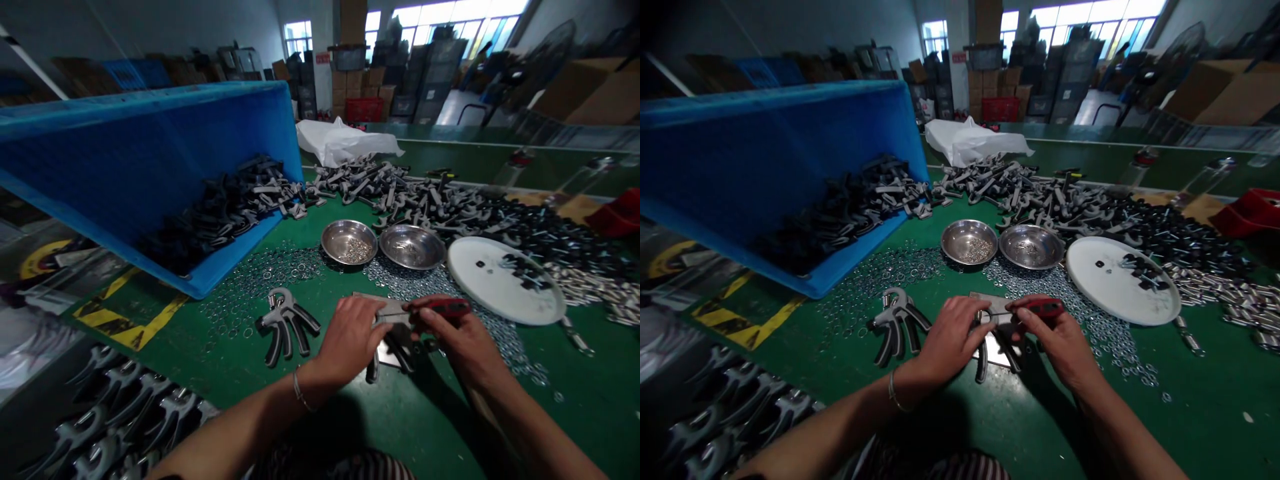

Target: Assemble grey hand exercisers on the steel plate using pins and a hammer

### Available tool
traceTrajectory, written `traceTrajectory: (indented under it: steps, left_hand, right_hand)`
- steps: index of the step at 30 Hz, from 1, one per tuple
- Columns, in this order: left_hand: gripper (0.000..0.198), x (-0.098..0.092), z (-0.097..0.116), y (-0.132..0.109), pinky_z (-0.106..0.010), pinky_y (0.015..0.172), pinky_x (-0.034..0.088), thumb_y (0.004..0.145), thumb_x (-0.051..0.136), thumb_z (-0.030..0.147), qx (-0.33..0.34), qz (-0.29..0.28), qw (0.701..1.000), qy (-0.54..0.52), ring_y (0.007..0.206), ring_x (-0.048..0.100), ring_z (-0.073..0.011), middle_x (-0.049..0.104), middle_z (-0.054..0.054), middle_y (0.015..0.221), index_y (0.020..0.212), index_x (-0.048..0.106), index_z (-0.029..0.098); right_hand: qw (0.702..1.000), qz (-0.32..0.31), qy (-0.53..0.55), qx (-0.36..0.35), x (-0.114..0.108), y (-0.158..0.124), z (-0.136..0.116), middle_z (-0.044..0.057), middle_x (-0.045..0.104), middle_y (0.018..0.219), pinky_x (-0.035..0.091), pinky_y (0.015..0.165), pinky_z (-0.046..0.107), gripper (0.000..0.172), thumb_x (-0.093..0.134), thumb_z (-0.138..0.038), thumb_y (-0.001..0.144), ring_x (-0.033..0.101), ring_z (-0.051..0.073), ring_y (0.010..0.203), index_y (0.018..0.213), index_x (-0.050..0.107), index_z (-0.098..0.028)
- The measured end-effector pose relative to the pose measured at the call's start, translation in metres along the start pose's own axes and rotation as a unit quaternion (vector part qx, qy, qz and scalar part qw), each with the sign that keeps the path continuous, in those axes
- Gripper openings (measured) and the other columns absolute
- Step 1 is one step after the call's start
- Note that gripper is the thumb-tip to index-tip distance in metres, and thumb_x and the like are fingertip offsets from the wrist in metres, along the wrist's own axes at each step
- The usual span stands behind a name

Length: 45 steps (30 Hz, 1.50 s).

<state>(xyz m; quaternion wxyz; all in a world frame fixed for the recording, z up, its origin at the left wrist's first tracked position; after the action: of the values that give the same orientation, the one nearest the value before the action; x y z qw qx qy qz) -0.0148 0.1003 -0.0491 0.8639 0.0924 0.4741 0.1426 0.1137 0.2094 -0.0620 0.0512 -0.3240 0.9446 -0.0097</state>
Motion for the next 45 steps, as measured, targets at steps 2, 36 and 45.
traceTrajectory:
  steps: [2, 36, 45]
  left_hand:
    - [0.056, 0.015, -0.025, -0.018, -0.046, 0.102, 0.036, 0.085, 0.069, 0.049, -0.095, 0.006, 0.995, 0.023, 0.116, 0.048, -0.0302, 0.057, -0.015, 0.123, 0.124, 0.052, 0.011]
    - [0.03, 0.062, -0.068, -0.019, -0.039, 0.094, 0.036, 0.086, 0.066, 0.036, -0.153, -0.104, 0.981, -0.065, 0.111, 0.047, -0.0259, 0.056, -0.007, 0.116, 0.108, 0.053, 0.02]
    - [0.029, 0.061, -0.068, -0.021, -0.038, 0.093, 0.037, 0.086, 0.067, 0.036, -0.146, -0.088, 0.982, -0.081, 0.109, 0.047, -0.025, 0.056, -0.006, 0.113, 0.107, 0.054, 0.02]
  right_hand:
    - [0.998, 0.049, 0.026, -0.008, -0.005, 0.008, 0.013, 0.007, 0.076, 0.098, 0.059, 0.069, 0.034, 0.027, 0.066, -0.047, 0.088, 0.072, 0.02, 0.07, 0.1, 0.062, -0.023]
    - [1.0, -0.012, -0.005, 0.014, 0.034, 0.044, 0.058, 0.002, 0.074, 0.076, 0.056, 0.057, 0.034, 0.029, 0.054, -0.055, 0.093, 0.071, 0.021, 0.06, 0.095, 0.046, -0.027]
    - [0.995, 0.026, -0.092, -0.022, 0.03, 0.021, 0.07, 0.002, 0.076, 0.077, 0.053, 0.06, 0.032, 0.024, 0.057, -0.049, 0.094, 0.073, 0.023, 0.069, 0.097, 0.048, -0.027]
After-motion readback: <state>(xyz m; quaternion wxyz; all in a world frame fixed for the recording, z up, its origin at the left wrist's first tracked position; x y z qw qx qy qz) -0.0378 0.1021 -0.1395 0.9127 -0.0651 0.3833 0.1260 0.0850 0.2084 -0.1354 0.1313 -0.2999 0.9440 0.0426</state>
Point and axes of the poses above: each hand's wrist, its own y-axis towards the middle knuckle, its own x-axis out of the palm, z = x × y, the point moved 10 cm from there along y, towards the middle knuckle
